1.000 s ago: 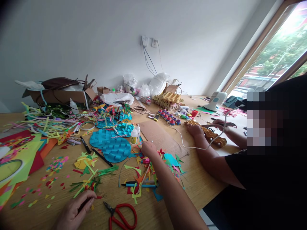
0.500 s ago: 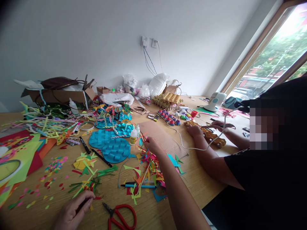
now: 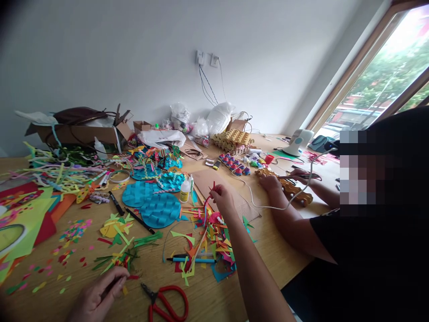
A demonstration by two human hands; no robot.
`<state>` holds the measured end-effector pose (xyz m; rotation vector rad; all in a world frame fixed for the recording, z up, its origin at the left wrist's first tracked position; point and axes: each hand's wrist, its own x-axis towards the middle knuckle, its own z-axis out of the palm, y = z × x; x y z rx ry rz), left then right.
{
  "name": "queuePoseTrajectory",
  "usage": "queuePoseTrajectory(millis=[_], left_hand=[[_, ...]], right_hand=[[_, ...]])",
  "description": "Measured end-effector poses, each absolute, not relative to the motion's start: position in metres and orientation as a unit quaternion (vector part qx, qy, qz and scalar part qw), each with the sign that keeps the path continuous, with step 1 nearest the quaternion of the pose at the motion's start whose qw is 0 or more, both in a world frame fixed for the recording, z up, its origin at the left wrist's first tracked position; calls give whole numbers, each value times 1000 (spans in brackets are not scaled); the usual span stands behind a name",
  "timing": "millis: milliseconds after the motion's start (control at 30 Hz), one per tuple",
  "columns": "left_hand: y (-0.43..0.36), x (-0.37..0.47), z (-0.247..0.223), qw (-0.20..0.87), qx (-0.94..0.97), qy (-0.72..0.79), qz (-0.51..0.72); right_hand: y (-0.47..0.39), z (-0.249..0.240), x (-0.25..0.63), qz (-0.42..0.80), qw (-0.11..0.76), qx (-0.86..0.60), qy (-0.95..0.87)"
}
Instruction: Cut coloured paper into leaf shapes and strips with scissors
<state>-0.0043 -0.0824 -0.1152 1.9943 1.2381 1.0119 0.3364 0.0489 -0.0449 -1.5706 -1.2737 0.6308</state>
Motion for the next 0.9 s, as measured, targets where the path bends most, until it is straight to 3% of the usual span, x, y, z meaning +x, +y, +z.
queuePoseTrajectory(millis=[133, 300, 533, 667, 900], left_hand=[[-81, -3, -110, 313, 721, 492, 374], [-80, -1, -98, 377, 657, 516, 400], [-79, 2, -60, 526, 548, 492, 425], [-77, 17, -28, 561, 540, 463, 423], [-72, 38, -19, 670, 467, 389, 427]], right_hand=[[45, -35, 339, 282, 560, -605, -492], [30, -18, 330, 369, 585, -548, -470], [-2, 3, 280, 579, 492, -434, -484], [-12, -2, 244, 657, 440, -376, -483], [-20, -23, 196, 693, 416, -351, -473]])
